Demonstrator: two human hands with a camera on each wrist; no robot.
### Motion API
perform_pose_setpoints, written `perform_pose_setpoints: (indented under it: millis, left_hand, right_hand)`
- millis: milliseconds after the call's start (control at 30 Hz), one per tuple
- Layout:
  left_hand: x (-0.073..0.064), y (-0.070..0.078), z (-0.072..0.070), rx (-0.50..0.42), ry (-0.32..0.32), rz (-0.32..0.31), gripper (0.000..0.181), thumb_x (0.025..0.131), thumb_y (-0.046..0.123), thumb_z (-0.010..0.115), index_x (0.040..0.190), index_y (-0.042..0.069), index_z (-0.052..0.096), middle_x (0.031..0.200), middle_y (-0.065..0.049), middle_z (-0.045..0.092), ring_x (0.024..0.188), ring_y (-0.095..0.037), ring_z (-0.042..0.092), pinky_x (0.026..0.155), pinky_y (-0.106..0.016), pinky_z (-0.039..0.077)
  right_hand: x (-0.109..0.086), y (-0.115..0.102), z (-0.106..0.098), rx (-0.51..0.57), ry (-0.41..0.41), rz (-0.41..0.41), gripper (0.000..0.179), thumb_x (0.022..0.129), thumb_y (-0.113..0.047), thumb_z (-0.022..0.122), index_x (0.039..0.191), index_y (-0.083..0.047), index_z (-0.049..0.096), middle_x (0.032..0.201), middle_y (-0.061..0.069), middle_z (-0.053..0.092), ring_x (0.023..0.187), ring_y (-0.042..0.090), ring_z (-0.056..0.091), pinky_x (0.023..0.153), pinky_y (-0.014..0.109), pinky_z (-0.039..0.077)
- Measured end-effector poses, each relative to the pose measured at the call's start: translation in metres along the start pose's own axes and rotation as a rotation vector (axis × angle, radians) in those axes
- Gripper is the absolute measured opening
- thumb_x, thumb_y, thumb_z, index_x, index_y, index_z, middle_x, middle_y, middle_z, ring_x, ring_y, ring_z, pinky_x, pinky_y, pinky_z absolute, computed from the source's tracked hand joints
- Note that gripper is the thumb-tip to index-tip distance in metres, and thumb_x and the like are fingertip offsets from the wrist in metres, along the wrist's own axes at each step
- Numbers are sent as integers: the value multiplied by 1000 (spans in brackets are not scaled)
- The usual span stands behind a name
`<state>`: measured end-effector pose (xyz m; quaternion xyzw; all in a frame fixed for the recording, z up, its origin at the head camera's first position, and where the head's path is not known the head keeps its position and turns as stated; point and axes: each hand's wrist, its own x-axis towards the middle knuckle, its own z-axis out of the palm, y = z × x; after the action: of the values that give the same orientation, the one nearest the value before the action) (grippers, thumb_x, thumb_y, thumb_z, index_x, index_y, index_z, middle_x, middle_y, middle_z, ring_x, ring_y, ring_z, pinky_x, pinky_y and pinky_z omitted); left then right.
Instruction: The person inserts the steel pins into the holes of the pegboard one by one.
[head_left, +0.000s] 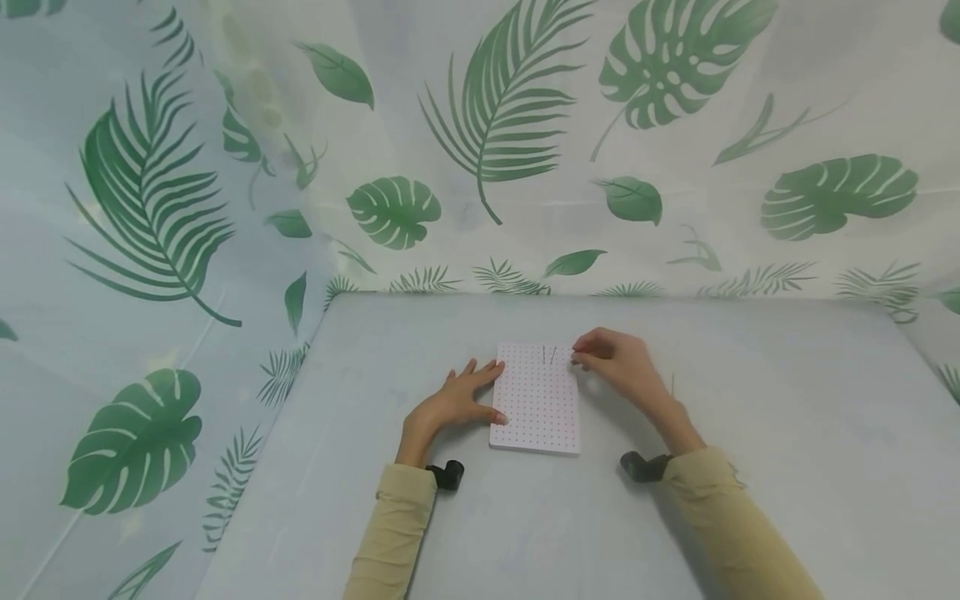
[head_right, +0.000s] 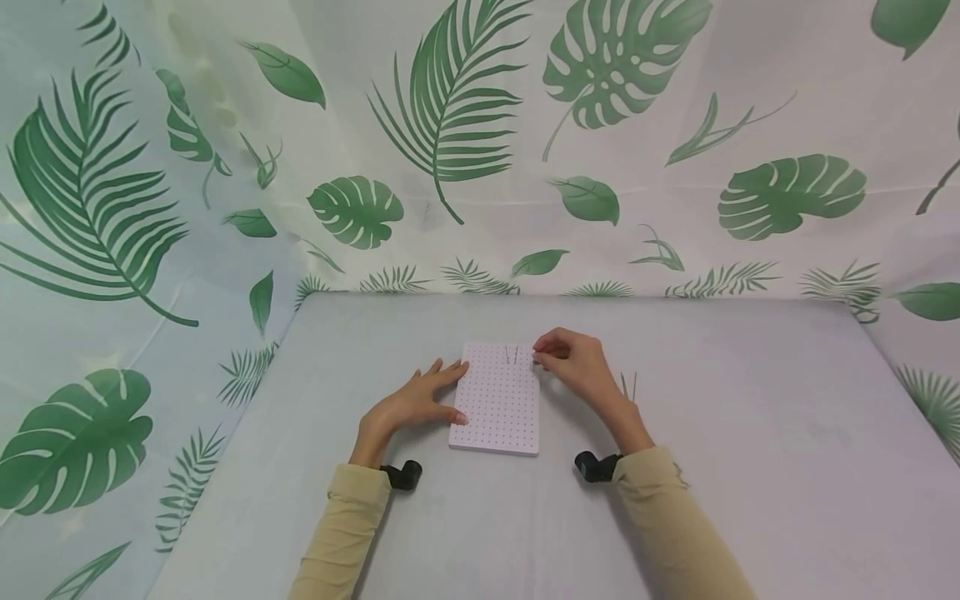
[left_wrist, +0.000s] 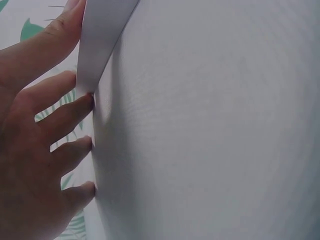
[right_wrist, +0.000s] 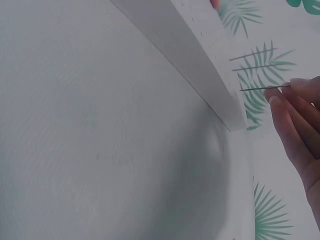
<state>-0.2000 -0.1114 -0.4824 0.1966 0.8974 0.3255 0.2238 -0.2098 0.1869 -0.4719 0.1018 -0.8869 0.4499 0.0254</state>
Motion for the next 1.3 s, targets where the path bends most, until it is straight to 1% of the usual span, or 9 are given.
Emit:
perform_pose_setpoints:
  millis: [100,200,433,600,800,933,1033,1200,1300]
  left_hand:
    - [0,-1,0,-5,0,-3,93,87,34,83,163,16,32,171,-5,24,161,-31,4,130,-55,-2]
    - [1,-2,1,-4,2,-6,93,86,33,83,163,16,32,170,-5,24,161,-32,4,130,-55,-2]
    - [2,-2,1,3,1,0,93,87,34,82,163,16,31,170,-5,24,161,-31,4,130,-54,-2]
    - [4,-1,0,21,-6,-8,94,87,36,82,163,17,30,171,-4,23,161,-30,4,131,-54,-2]
    - [4,-1,0,34,1,-13,94,87,37,82,163,18,30,171,-4,24,161,-30,6,131,-54,0]
    - [4,-1,1,45,5,-11,94,86,38,82,163,18,31,170,-4,25,161,-30,7,131,-54,0]
    - [4,0,0,47,5,-12,94,87,38,82,163,18,31,170,-4,25,161,-31,7,131,-54,0]
    - [3,2,0,48,4,-20,94,87,38,82,163,18,31,170,-3,25,161,-30,7,131,-53,0]
    - [2,1,0,44,5,-23,94,87,37,82,163,19,31,170,-2,25,161,-30,7,131,-53,0]
  right_hand:
    - [2,-4,5,37,-4,-8,13,91,-4,76,103,-1,73,98,16,77,85,26,76,71,14,56]
    - [5,-5,10,49,0,-8,12,91,-2,75,102,0,73,98,16,78,83,26,77,71,14,57]
    - [9,-8,17,50,9,-5,10,91,0,74,101,0,72,98,17,78,81,26,77,69,15,57]
    - [12,-10,21,75,14,-6,10,91,-1,74,101,1,72,97,19,78,82,28,77,69,15,58]
    - [13,-12,25,48,23,10,9,92,-4,75,100,-1,72,97,16,78,81,24,77,69,15,57]
    - [13,-13,27,66,23,11,9,91,-2,75,99,0,72,97,17,78,81,26,77,69,16,59]
    - [13,-15,28,63,17,18,9,90,-2,76,99,0,73,96,17,78,81,26,77,68,15,57]
    - [12,-16,30,22,5,15,9,90,-3,76,99,-1,72,95,16,78,80,25,76,66,14,54]
    - [12,-16,32,-3,4,12,9,90,-4,77,98,-2,72,94,14,78,81,25,75,68,18,56]
